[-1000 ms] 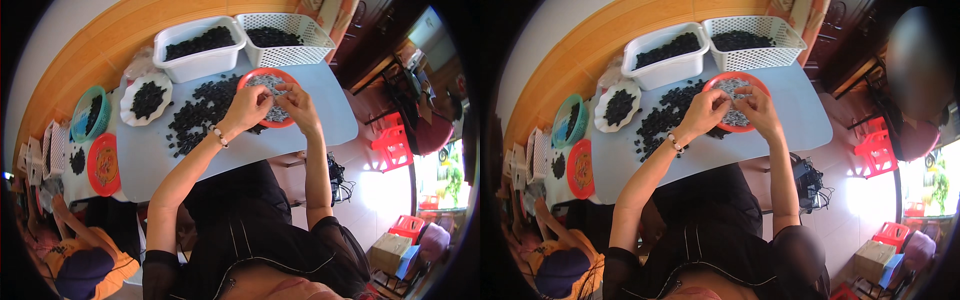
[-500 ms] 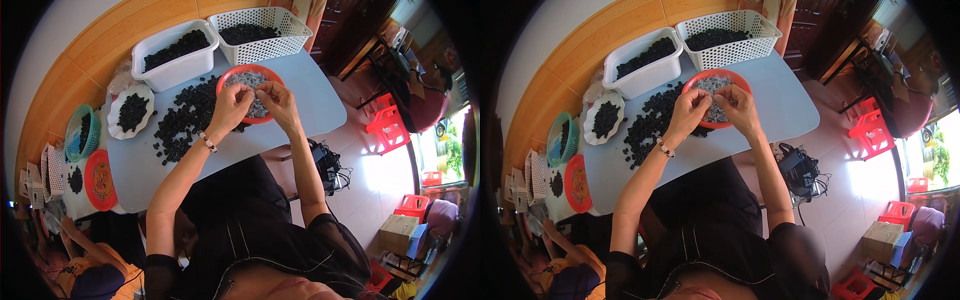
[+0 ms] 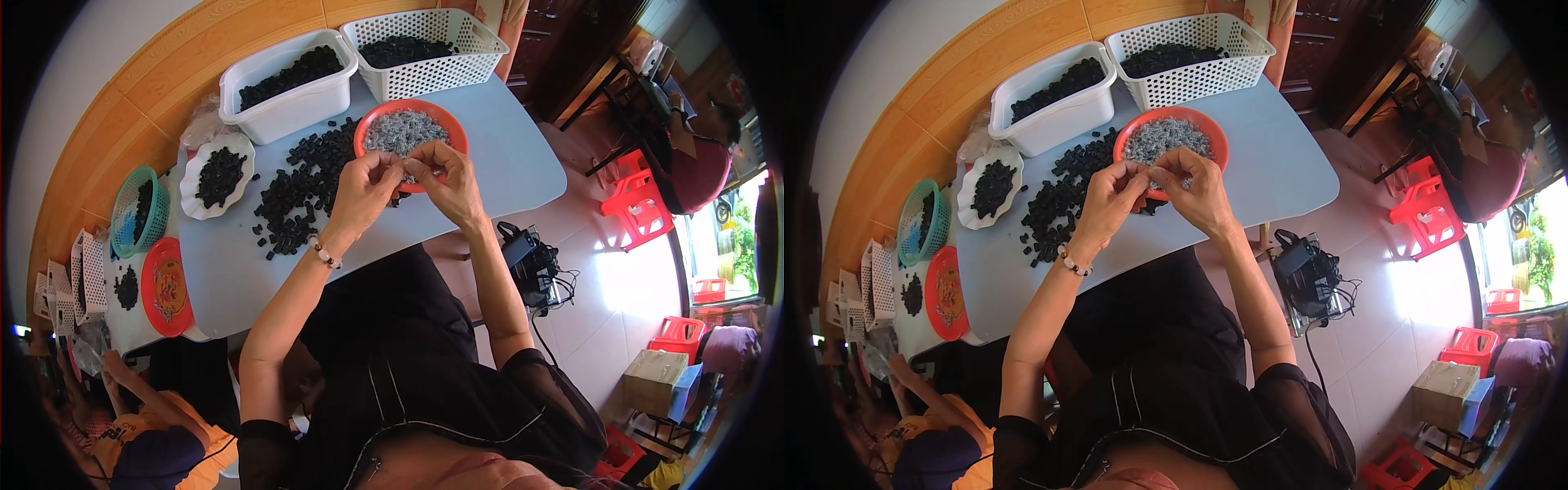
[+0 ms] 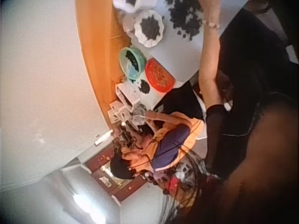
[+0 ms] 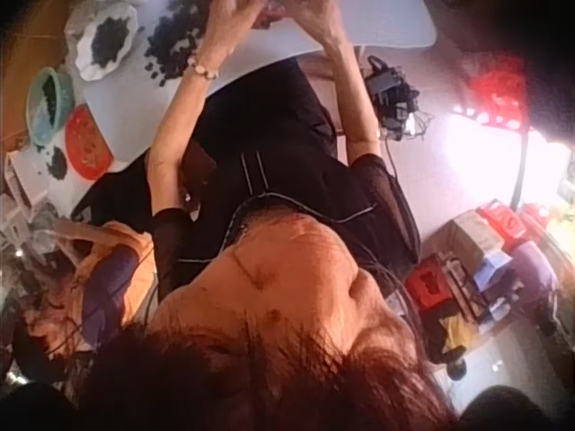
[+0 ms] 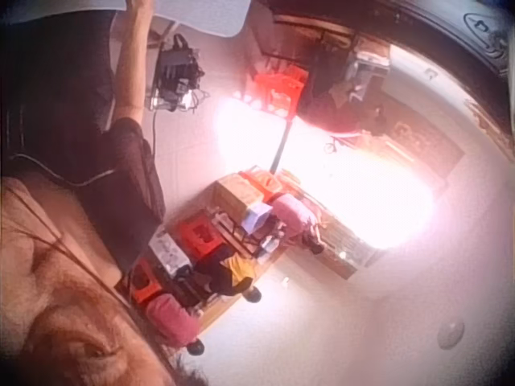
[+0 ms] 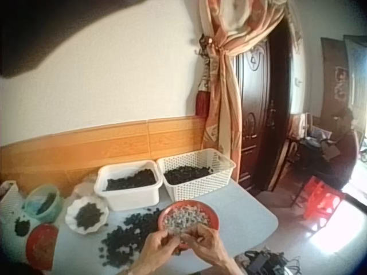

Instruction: The person assembles small parts by picking up black plastic pieces from the table, taking small metal inserts from a plate, and fitting them together by hand.

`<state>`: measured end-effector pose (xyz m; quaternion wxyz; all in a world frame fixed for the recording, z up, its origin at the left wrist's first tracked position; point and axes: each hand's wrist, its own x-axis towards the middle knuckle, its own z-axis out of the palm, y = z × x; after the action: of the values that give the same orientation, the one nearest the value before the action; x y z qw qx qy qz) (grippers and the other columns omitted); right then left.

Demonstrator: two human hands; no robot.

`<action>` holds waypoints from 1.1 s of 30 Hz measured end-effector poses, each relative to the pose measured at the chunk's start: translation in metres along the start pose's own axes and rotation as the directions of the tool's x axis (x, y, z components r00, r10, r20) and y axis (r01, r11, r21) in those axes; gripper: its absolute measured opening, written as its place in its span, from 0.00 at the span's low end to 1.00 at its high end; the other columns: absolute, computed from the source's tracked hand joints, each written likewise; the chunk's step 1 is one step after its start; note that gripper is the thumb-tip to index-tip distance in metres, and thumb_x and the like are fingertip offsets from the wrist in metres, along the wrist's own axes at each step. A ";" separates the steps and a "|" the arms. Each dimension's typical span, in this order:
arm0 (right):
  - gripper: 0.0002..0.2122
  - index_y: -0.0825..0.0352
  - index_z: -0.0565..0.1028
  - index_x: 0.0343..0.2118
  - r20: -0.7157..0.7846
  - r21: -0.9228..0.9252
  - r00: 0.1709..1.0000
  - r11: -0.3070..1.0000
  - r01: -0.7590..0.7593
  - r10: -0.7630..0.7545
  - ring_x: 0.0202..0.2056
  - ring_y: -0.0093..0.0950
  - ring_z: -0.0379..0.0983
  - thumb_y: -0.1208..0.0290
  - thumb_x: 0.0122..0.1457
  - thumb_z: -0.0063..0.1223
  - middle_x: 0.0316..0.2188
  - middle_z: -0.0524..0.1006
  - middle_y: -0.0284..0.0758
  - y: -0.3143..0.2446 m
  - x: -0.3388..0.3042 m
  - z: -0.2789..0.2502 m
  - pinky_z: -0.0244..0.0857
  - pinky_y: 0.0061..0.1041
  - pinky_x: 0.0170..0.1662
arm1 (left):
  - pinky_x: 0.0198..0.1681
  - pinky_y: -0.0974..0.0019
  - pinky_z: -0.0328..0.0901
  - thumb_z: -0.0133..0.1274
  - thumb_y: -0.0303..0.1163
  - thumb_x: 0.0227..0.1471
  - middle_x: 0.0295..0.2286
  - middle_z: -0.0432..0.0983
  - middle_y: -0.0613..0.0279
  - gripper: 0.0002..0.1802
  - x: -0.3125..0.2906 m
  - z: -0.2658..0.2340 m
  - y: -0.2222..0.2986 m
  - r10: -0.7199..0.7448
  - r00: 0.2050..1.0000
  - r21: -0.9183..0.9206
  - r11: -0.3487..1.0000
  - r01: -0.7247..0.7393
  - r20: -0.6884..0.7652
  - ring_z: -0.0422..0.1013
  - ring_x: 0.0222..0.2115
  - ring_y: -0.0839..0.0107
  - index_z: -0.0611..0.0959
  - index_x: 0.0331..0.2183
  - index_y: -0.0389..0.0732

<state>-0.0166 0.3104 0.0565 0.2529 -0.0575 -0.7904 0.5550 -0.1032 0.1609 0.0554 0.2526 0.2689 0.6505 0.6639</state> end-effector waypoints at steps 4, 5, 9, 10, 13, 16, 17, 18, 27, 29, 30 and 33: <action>0.04 0.72 0.76 0.33 0.029 0.236 0.998 0.970 -0.055 0.049 0.32 0.18 0.73 0.76 0.59 0.58 0.29 0.78 0.31 0.001 -0.009 0.004 0.68 0.20 0.39 | 0.31 0.76 0.66 0.55 0.34 0.61 0.26 0.77 0.66 0.12 -0.027 -0.002 0.001 -0.030 0.999 -0.198 0.980 0.026 -0.015 0.70 0.25 0.81 0.82 0.41 0.35; 0.04 0.72 0.76 0.33 0.054 0.252 0.997 0.966 -0.064 0.052 0.32 0.18 0.73 0.76 0.59 0.58 0.29 0.78 0.31 0.000 -0.013 0.005 0.68 0.20 0.39 | 0.31 0.76 0.66 0.55 0.34 0.61 0.26 0.77 0.66 0.12 -0.035 -0.002 0.000 -0.041 0.998 -0.192 0.981 0.033 -0.042 0.70 0.25 0.81 0.82 0.41 0.35; 0.04 0.71 0.76 0.35 0.124 0.292 0.991 0.952 -0.093 0.059 0.35 0.18 0.73 0.76 0.59 0.58 0.31 0.78 0.30 -0.009 -0.024 0.013 0.67 0.20 0.42 | 0.33 0.75 0.68 0.53 0.31 0.62 0.28 0.80 0.62 0.12 -0.062 -0.003 -0.008 -0.025 0.995 -0.267 0.964 -0.001 -0.096 0.73 0.28 0.79 0.81 0.44 0.35; 0.04 0.71 0.77 0.35 0.138 0.293 0.989 0.951 -0.100 0.061 0.36 0.18 0.72 0.76 0.60 0.58 0.32 0.78 0.30 -0.011 -0.028 0.016 0.67 0.20 0.43 | 0.32 0.75 0.68 0.54 0.29 0.61 0.28 0.80 0.63 0.11 -0.069 -0.002 -0.009 -0.022 0.989 -0.267 0.964 -0.019 -0.148 0.74 0.28 0.80 0.81 0.44 0.35; 0.05 0.70 0.77 0.37 0.213 0.296 0.976 0.949 -0.105 0.041 0.36 0.17 0.72 0.75 0.60 0.59 0.33 0.77 0.30 -0.010 -0.035 0.029 0.66 0.19 0.44 | 0.31 0.77 0.68 0.57 0.24 0.57 0.28 0.79 0.65 0.12 -0.087 -0.007 -0.015 -0.027 0.966 -0.273 0.961 -0.046 -0.259 0.74 0.28 0.81 0.80 0.44 0.34; 0.06 0.70 0.78 0.37 0.251 0.292 0.968 0.951 -0.099 0.024 0.35 0.18 0.71 0.74 0.59 0.60 0.34 0.77 0.31 -0.011 -0.039 0.047 0.65 0.20 0.43 | 0.30 0.79 0.67 0.62 0.22 0.52 0.29 0.79 0.64 0.13 -0.103 -0.017 -0.024 0.023 0.944 -0.253 0.961 -0.111 -0.329 0.72 0.28 0.83 0.81 0.41 0.31; 0.06 0.70 0.79 0.36 0.262 0.275 0.965 0.958 -0.083 0.009 0.35 0.19 0.71 0.74 0.59 0.61 0.33 0.77 0.31 -0.011 -0.039 0.053 0.65 0.20 0.43 | 0.30 0.79 0.67 0.62 0.22 0.52 0.29 0.79 0.64 0.13 -0.106 -0.021 -0.026 0.017 0.939 -0.253 0.961 -0.110 -0.344 0.72 0.28 0.83 0.81 0.41 0.31; 0.06 0.70 0.79 0.36 0.274 0.278 0.962 0.956 -0.090 0.010 0.35 0.19 0.71 0.74 0.59 0.61 0.33 0.77 0.31 -0.011 -0.039 0.058 0.65 0.20 0.43 | 0.30 0.79 0.68 0.63 0.21 0.51 0.29 0.79 0.64 0.12 -0.110 -0.025 -0.028 0.052 0.933 -0.246 0.958 -0.148 -0.357 0.72 0.29 0.83 0.82 0.39 0.31; 0.05 0.69 0.81 0.36 0.346 0.234 0.937 0.972 -0.036 -0.049 0.35 0.20 0.69 0.76 0.57 0.62 0.32 0.77 0.32 -0.014 -0.039 0.086 0.64 0.21 0.41 | 0.31 0.78 0.68 0.64 0.18 0.49 0.29 0.79 0.61 0.10 -0.130 -0.048 -0.031 0.098 0.902 -0.214 0.955 -0.204 -0.420 0.73 0.29 0.81 0.83 0.36 0.30; 0.05 0.70 0.78 0.36 0.383 0.212 0.922 0.977 -0.023 -0.062 0.37 0.23 0.71 0.78 0.58 0.60 0.34 0.75 0.33 -0.013 -0.039 0.088 0.66 0.23 0.44 | 0.31 0.78 0.69 0.64 0.18 0.49 0.29 0.79 0.61 0.10 -0.132 -0.051 -0.034 0.095 0.900 -0.214 0.956 -0.202 -0.426 0.73 0.28 0.81 0.83 0.36 0.30; 0.05 0.70 0.78 0.36 0.387 0.211 0.920 0.977 -0.025 -0.061 0.37 0.23 0.71 0.78 0.58 0.60 0.34 0.75 0.33 -0.014 -0.039 0.091 0.66 0.23 0.44 | 0.31 0.78 0.69 0.64 0.18 0.48 0.29 0.79 0.62 0.10 -0.133 -0.053 -0.034 0.095 0.902 -0.220 0.954 -0.203 -0.421 0.73 0.28 0.81 0.83 0.36 0.31; 0.04 0.67 0.82 0.34 0.372 0.183 0.925 0.983 0.016 -0.085 0.35 0.22 0.69 0.78 0.55 0.62 0.32 0.78 0.32 -0.015 -0.042 0.098 0.65 0.22 0.41 | 0.31 0.78 0.68 0.64 0.18 0.49 0.28 0.78 0.63 0.09 -0.135 -0.055 -0.036 0.107 0.899 -0.217 0.952 -0.217 -0.425 0.72 0.28 0.82 0.83 0.36 0.31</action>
<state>-0.0233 0.2058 0.0311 0.1143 0.0935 -0.7731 0.6169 -0.0436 0.0295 0.0148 0.0874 0.1426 0.5717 0.8033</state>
